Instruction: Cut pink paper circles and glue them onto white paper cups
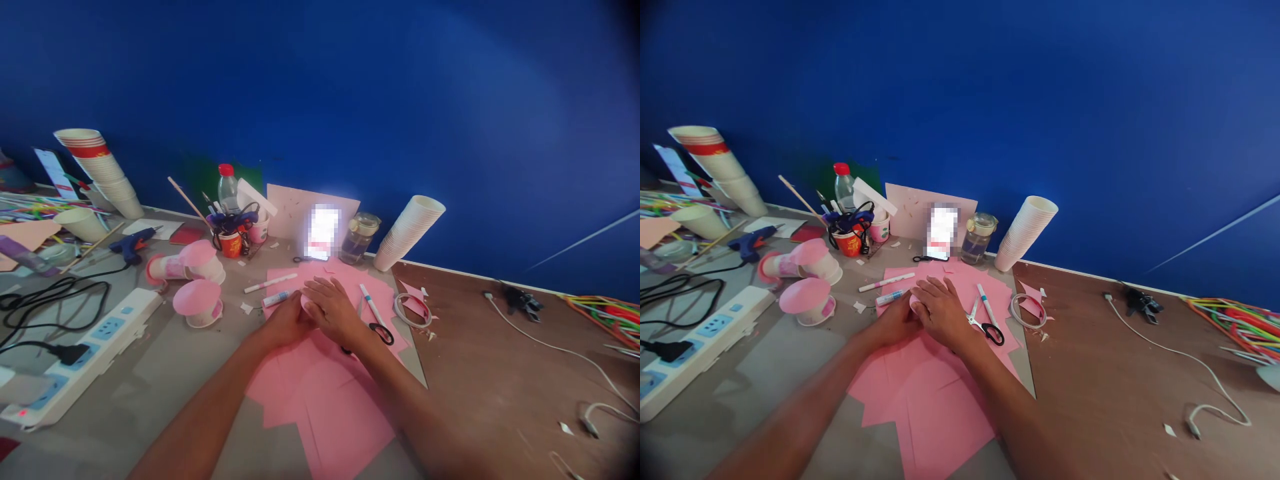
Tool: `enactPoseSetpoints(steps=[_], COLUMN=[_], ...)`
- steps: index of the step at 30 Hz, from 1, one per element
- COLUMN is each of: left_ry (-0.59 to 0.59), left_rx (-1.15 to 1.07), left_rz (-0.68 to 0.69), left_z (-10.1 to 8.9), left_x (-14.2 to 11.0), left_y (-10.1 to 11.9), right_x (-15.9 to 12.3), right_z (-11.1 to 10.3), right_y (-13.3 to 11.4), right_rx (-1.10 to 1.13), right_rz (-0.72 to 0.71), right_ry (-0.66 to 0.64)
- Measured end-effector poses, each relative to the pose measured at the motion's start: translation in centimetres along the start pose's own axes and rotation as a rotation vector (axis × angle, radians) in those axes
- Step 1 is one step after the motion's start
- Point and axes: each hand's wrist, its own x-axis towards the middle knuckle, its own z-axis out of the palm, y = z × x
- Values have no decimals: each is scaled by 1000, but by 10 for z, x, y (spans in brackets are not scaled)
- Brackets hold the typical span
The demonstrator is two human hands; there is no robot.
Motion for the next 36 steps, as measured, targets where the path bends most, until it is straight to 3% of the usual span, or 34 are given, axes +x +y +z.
enactPoseSetpoints(steps=[16,20,23,27,29,30,32,36], left_ry=[0,-8,3,-1,-5,2,40,199], left_rx=[-14,-18,-74,-311,-491,-583,-753,-995], left_rz=[-35,-95,-236,-384,-369,-355,-354,-396], left_z=[0,1,-1,-8,-11,-12,-13,-9], left_x=[0,-2,-4,-3,-2,-2,-2,-4], left_y=[-2,-4,-4,-3,-4,-5,-7,-14], right_x=[0,0,-1,-1,-3,-4,-7,-11], right_z=[0,-2,-13,-18,-10,-4,8,22], right_y=[0,3,10,25,33,36,39,30], right_rx=[3,93,315,694,837,889,968,1024], right_rz=[-5,-26,-16,189,312,364,401,351], right_ry=[12,34,197,681,822,788,595,367])
